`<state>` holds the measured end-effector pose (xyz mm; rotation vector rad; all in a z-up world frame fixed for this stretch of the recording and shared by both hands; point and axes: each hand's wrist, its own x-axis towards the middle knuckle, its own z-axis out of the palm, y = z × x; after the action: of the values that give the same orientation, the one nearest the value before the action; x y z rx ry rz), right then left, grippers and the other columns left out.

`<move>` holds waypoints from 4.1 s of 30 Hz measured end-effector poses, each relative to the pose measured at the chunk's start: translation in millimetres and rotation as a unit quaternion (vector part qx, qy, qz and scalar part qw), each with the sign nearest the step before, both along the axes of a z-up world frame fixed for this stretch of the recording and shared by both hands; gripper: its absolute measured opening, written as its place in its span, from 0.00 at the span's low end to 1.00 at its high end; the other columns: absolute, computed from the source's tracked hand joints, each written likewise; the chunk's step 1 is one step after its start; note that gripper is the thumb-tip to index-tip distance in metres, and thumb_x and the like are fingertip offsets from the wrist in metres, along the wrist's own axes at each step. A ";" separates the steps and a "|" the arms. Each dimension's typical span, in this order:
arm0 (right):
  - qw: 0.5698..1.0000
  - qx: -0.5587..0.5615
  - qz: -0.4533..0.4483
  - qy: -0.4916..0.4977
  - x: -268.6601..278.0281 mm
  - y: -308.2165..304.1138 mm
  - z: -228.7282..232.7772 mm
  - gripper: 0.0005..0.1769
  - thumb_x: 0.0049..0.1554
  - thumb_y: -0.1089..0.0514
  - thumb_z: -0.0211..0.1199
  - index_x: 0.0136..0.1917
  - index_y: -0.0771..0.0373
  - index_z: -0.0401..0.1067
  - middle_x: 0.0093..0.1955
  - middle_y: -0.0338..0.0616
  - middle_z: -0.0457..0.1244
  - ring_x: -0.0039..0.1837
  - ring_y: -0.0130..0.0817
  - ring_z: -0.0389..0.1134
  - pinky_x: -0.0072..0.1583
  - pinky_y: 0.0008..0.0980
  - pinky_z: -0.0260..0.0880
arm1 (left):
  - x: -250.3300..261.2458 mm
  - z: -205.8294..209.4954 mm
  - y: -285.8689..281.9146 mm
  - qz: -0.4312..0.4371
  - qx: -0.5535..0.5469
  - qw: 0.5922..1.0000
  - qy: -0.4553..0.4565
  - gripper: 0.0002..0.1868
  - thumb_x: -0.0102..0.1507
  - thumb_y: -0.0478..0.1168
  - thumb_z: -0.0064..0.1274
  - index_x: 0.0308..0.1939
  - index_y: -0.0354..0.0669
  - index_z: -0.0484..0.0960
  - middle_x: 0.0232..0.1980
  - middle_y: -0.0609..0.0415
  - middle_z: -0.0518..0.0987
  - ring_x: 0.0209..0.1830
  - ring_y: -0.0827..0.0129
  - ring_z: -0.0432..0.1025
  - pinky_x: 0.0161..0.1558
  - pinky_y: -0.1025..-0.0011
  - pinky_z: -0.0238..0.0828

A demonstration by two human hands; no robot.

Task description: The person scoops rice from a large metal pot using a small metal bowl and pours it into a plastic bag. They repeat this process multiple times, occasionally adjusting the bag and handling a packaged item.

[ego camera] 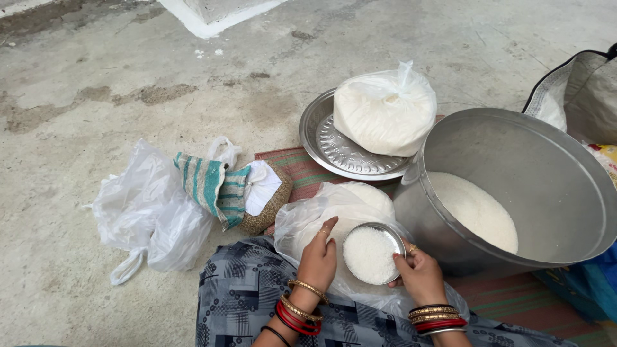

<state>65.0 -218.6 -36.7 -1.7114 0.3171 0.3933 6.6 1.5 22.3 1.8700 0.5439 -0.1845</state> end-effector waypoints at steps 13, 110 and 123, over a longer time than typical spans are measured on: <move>0.976 0.206 0.045 0.048 -27.7 -6.9 95.2 0.31 0.57 0.62 0.56 0.74 0.60 0.64 0.45 0.44 0.68 0.37 0.28 0.67 0.34 0.31 0.71 | 15.6 -49.8 12.3 0.063 -0.304 0.936 -0.164 0.28 0.71 0.50 0.34 0.70 0.39 0.70 0.71 0.48 0.76 0.76 0.64 0.65 0.74 0.67 0.54; 0.848 -0.409 0.254 -0.221 -14.4 39.5 41.2 0.27 0.55 0.53 0.67 0.68 0.47 0.73 0.34 0.43 0.72 0.30 0.31 0.73 0.38 0.30 0.73 | 25.1 -69.4 1.8 0.158 -0.320 0.901 -0.246 0.32 0.73 0.54 0.28 0.65 0.29 0.70 0.70 0.41 0.73 0.75 0.61 0.64 0.73 0.68 0.53; 0.998 0.045 0.044 0.020 5.4 9.1 17.5 0.24 0.61 0.58 0.57 0.69 0.66 0.68 0.45 0.49 0.71 0.38 0.32 0.71 0.38 0.31 0.74 | 21.1 -55.9 0.7 0.119 -0.287 0.924 -0.222 0.33 0.72 0.55 0.31 0.65 0.30 0.74 0.70 0.42 0.75 0.75 0.60 0.65 0.75 0.66 0.52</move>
<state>70.3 -209.4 -19.2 -1.6342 0.2499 0.5003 27.7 2.3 -33.5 1.2054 0.3444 0.2226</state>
